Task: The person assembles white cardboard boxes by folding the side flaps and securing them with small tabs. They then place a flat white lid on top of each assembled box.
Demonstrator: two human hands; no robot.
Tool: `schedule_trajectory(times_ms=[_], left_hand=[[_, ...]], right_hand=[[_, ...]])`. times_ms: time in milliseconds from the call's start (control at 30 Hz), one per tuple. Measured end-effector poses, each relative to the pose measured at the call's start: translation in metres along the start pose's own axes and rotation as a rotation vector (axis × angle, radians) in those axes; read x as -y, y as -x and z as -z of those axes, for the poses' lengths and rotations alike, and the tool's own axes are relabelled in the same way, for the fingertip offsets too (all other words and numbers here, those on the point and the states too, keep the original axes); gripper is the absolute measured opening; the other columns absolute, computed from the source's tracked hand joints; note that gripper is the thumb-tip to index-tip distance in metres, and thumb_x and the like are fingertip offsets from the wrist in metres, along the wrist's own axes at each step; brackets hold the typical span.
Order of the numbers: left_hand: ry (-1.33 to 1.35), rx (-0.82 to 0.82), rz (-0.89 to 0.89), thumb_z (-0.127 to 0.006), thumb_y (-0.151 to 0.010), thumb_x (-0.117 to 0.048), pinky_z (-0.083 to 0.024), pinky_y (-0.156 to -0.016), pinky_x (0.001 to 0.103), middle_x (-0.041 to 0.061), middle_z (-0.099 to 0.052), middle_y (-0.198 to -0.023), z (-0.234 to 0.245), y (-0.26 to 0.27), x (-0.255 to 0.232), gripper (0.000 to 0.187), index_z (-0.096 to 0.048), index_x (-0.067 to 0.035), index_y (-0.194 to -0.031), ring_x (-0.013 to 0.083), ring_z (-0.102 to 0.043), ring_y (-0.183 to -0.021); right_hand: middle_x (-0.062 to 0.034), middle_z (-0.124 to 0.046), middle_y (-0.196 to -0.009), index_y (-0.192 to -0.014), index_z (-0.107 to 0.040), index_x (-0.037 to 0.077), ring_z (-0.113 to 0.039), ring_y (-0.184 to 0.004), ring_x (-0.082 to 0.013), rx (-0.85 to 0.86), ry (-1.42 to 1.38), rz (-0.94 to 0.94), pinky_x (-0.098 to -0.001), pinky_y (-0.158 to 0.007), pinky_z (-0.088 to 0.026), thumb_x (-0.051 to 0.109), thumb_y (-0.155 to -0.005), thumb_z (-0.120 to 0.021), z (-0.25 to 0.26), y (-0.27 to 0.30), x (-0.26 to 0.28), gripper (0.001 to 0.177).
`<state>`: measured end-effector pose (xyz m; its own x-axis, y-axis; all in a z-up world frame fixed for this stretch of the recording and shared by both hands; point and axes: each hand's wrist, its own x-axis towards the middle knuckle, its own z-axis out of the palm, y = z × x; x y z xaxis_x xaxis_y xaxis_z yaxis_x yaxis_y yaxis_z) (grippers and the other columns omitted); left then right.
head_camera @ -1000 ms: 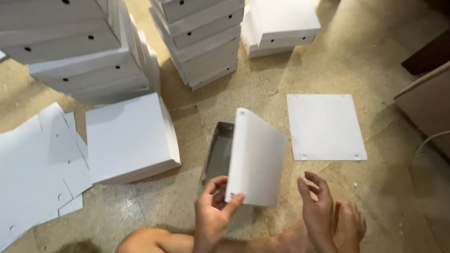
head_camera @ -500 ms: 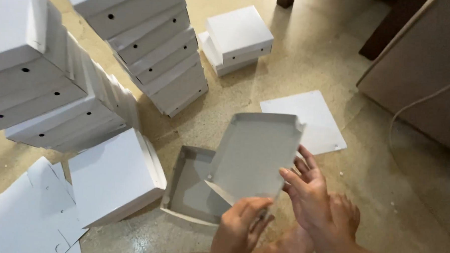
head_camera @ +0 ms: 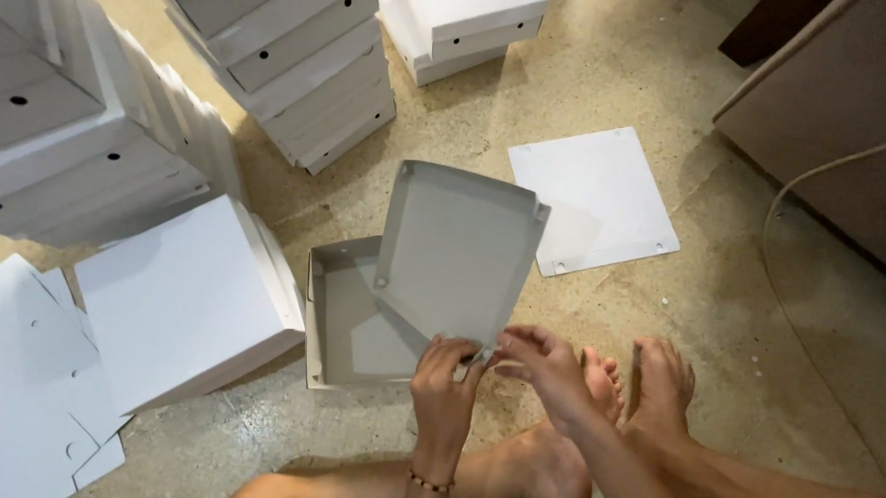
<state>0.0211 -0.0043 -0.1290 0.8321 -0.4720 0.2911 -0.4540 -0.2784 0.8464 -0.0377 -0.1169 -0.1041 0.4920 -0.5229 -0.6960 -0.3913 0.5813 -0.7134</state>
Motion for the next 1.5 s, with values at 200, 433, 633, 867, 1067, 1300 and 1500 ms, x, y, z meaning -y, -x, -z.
schedule_trajectory(times_ms=[200, 433, 633, 867, 1067, 1300, 1500], left_hand=[[-0.002, 0.017, -0.043, -0.072, -0.062, -0.004, -0.050, -0.066, 0.026, 0.002, -0.066, -0.080, -0.004, 0.002, 0.003, 0.018, -0.064, -0.005, -0.077, 0.0156, -0.062, -0.073], [0.092, 0.044, 0.093, -0.077, -0.056, -0.009, -0.053, -0.059, 0.023, 0.004, -0.071, -0.079, 0.010, -0.003, -0.001, 0.029, -0.069, -0.005, -0.084, 0.0129, -0.064, -0.064], [0.247, 0.093, 0.274, -0.070, -0.064, -0.002, -0.055, -0.057, 0.021, 0.004, -0.073, -0.073, 0.018, 0.002, 0.008, 0.021, -0.069, -0.004, -0.085, 0.0115, -0.070, -0.066], [0.211, 0.021, 0.142, -0.069, -0.068, -0.006, -0.051, -0.075, 0.027, 0.006, -0.070, -0.074, 0.009, 0.001, 0.006, 0.015, -0.068, -0.002, -0.082, 0.0132, -0.067, -0.061], [0.164, -0.033, 0.071, -0.068, -0.068, -0.006, -0.045, -0.091, 0.035, 0.002, -0.071, -0.071, 0.002, 0.004, 0.004, 0.006, -0.069, -0.005, -0.074, 0.0120, -0.064, -0.058], [0.196, -0.064, 0.084, -0.067, -0.069, -0.005, -0.045, -0.092, 0.035, 0.002, -0.072, -0.073, -0.003, 0.006, 0.005, 0.007, -0.069, -0.006, -0.076, 0.0115, -0.066, -0.062], [0.179, -0.071, 0.060, -0.067, -0.068, -0.003, -0.047, -0.090, 0.034, 0.001, -0.071, -0.072, -0.002, 0.005, 0.001, 0.007, -0.069, -0.005, -0.075, 0.0116, -0.066, -0.062]], right_hand=[[-0.0122, -0.068, -0.083, -0.093, -0.067, -0.005, -0.061, -0.076, -0.0151, -0.048, 0.171, 0.256, -0.0217, -0.067, -0.051, 0.001, -0.074, -0.065, 0.000, 0.000, -0.032, 0.020], [-0.0101, -0.067, -0.070, -0.093, -0.066, -0.005, -0.064, -0.066, -0.0124, -0.038, 0.209, 0.413, -0.0171, -0.051, -0.046, 0.005, -0.078, -0.061, 0.001, -0.004, -0.037, 0.018], [-0.0143, -0.066, -0.080, -0.097, -0.064, -0.007, -0.065, -0.076, -0.0189, -0.009, 0.140, 0.279, -0.0278, -0.071, -0.055, 0.005, -0.081, -0.056, 0.001, -0.006, -0.036, 0.022], [-0.0099, -0.066, -0.073, -0.089, -0.064, -0.003, -0.066, -0.068, -0.0149, -0.066, 0.237, 0.513, -0.0225, -0.062, -0.053, 0.007, -0.079, -0.060, -0.002, -0.007, -0.044, 0.015], [-0.0076, -0.063, -0.082, -0.084, -0.063, -0.002, -0.064, -0.065, -0.0136, -0.130, 0.334, 0.709, -0.0207, -0.057, -0.054, 0.005, -0.077, -0.061, -0.011, 0.001, -0.042, 0.010], [-0.0063, -0.063, -0.084, -0.082, -0.064, 0.000, -0.063, -0.066, -0.0125, -0.196, 0.456, 0.806, -0.0207, -0.060, -0.056, 0.005, -0.076, -0.062, -0.017, 0.007, -0.038, 0.008], [-0.0053, -0.062, -0.084, -0.081, -0.063, 0.000, -0.061, -0.066, -0.0119, -0.197, 0.447, 0.828, -0.0209, -0.060, -0.053, 0.004, -0.076, -0.062, -0.018, 0.007, -0.040, 0.007]])
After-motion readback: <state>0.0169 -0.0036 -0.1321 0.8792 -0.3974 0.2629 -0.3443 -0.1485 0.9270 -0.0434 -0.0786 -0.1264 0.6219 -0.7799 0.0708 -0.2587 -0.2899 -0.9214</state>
